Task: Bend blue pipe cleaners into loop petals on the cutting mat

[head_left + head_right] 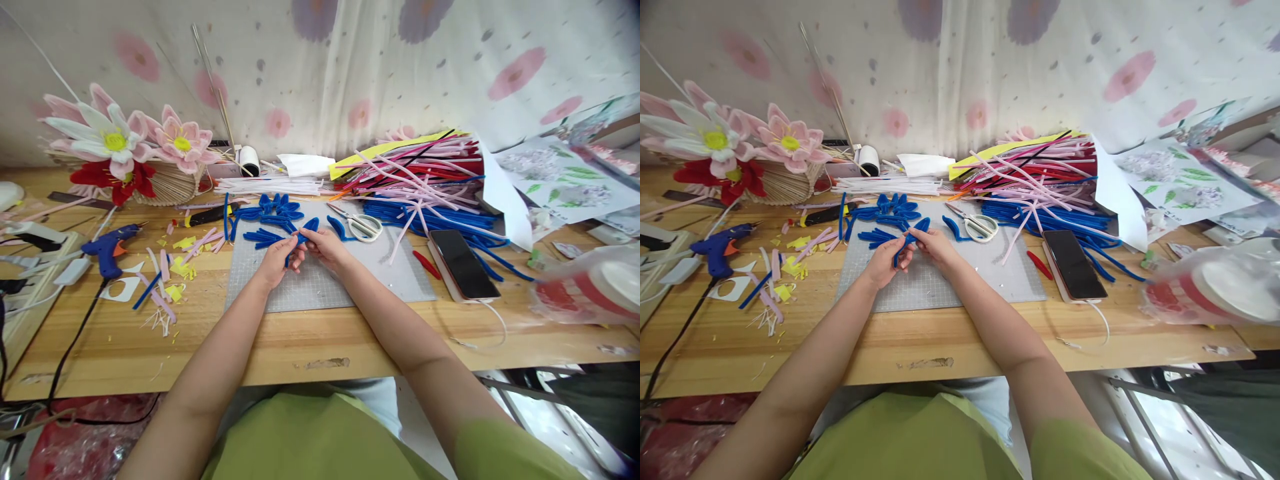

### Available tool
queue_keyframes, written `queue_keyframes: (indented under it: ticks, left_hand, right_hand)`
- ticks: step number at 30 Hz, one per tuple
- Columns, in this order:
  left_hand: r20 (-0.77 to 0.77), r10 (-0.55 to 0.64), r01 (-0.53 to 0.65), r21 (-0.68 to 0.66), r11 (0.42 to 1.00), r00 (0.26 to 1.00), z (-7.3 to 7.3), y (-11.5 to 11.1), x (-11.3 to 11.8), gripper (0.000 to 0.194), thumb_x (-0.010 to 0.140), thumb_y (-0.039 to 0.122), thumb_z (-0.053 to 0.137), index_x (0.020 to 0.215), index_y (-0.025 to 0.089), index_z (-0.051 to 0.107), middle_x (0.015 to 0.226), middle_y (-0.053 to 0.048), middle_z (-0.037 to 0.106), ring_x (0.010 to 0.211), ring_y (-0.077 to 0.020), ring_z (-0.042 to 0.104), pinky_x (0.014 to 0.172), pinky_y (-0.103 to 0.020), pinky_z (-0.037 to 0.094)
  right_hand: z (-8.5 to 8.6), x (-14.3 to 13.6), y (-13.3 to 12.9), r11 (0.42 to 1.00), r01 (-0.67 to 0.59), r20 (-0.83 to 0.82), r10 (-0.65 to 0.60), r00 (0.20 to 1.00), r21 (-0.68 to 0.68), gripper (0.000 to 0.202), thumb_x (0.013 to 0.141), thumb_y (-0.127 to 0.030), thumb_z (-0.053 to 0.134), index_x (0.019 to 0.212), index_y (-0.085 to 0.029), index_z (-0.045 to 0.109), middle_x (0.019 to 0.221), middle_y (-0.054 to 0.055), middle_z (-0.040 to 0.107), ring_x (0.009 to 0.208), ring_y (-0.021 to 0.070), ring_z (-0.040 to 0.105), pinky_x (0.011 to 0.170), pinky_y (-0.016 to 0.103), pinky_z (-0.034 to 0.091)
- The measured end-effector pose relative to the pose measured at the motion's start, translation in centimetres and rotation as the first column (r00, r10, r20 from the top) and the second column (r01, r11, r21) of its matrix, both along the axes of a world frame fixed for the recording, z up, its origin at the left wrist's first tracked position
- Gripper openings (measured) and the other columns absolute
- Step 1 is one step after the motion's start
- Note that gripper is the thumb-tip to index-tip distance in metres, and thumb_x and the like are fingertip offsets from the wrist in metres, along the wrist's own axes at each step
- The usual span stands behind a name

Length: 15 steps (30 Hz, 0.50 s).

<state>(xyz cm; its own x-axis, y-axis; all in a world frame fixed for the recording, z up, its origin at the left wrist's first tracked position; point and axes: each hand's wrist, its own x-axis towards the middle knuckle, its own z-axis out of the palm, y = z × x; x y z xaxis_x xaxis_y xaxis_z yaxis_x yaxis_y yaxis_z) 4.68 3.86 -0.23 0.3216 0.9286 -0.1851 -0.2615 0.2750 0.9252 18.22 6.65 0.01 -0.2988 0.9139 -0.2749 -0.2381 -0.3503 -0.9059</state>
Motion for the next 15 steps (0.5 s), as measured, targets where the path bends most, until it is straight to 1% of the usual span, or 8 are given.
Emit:
queue_keyframes:
  ticks: [2, 5, 8, 12, 15]
  left_hand:
    - [0.014, -0.008, 0.008, 0.004, 1.0, 1.0, 0.0, 0.0, -0.1, 0.036, 0.069, 0.049, 0.064, 0.071, 0.013, 0.059, 0.053, 0.003, 0.052, 0.04, -0.0045, 0.041, 0.037, -0.019, 0.039]
    - [0.02, 0.025, -0.026, 0.06, 0.998, 0.999, 0.0, 0.0, 0.1, 0.033, 0.065, 0.045, 0.069, 0.069, 0.013, 0.06, 0.05, 0.005, 0.051, 0.039, -0.0037, 0.039, 0.039, -0.019, 0.04]
    - [0.016, 0.063, -0.064, 0.083, 0.994, 0.998, 0.0, -0.2, 0.4, 0.03, 0.066, 0.042, 0.069, 0.067, 0.013, 0.059, 0.049, 0.004, 0.052, 0.04, -0.0038, 0.041, 0.044, -0.02, 0.043]
    - [0.061, 0.132, -0.137, 0.083, 0.987, 0.989, 0.1, -0.4, 0.8, 0.026, 0.07, 0.038, 0.067, 0.065, 0.014, 0.058, 0.05, 0.004, 0.054, 0.041, -0.0039, 0.043, 0.05, -0.021, 0.045]
    - [0.086, 0.197, -0.204, 0.087, 0.975, 0.977, 0.3, -0.4, 1.0, 0.025, 0.072, 0.036, 0.065, 0.063, 0.014, 0.058, 0.05, 0.004, 0.053, 0.042, -0.0039, 0.042, 0.049, -0.02, 0.042]
  right_hand:
    - [0.0, 0.0, 0.0, 1.0, -0.019, -0.022, 0.019, 1.0, -0.001, 0.032, 0.066, -0.042, 0.067, 0.074, -0.012, 0.06, 0.04, -0.01, 0.032, 0.034, 0.0007, 0.019, 0.034, 0.019, 0.009]
    - [0.2, 0.0, 0.0, 1.0, -0.019, -0.044, 0.019, 0.999, -0.011, 0.029, 0.067, -0.04, 0.067, 0.072, -0.012, 0.059, 0.04, -0.009, 0.032, 0.034, 0.0009, 0.018, 0.034, 0.018, 0.009]
    - [0.3, -0.2, -0.1, 0.999, -0.01, -0.059, 0.008, 0.998, -0.041, 0.027, 0.067, -0.038, 0.067, 0.067, -0.013, 0.056, 0.039, -0.009, 0.033, 0.034, 0.001, 0.019, 0.034, 0.018, 0.009]
    - [0.0, -0.9, -0.3, 0.995, -0.019, -0.04, 0.015, 0.999, -0.099, 0.038, 0.07, -0.04, 0.065, 0.052, -0.016, 0.043, 0.037, -0.007, 0.037, 0.032, 0.0012, 0.022, 0.032, 0.017, 0.012]
    - [-0.1, -1.8, -0.6, 0.991, -0.052, -0.045, 0.046, 0.998, -0.125, 0.043, 0.074, -0.045, 0.06, 0.049, -0.016, 0.042, 0.037, -0.003, 0.044, 0.032, 0.0024, 0.029, 0.031, 0.017, 0.015]
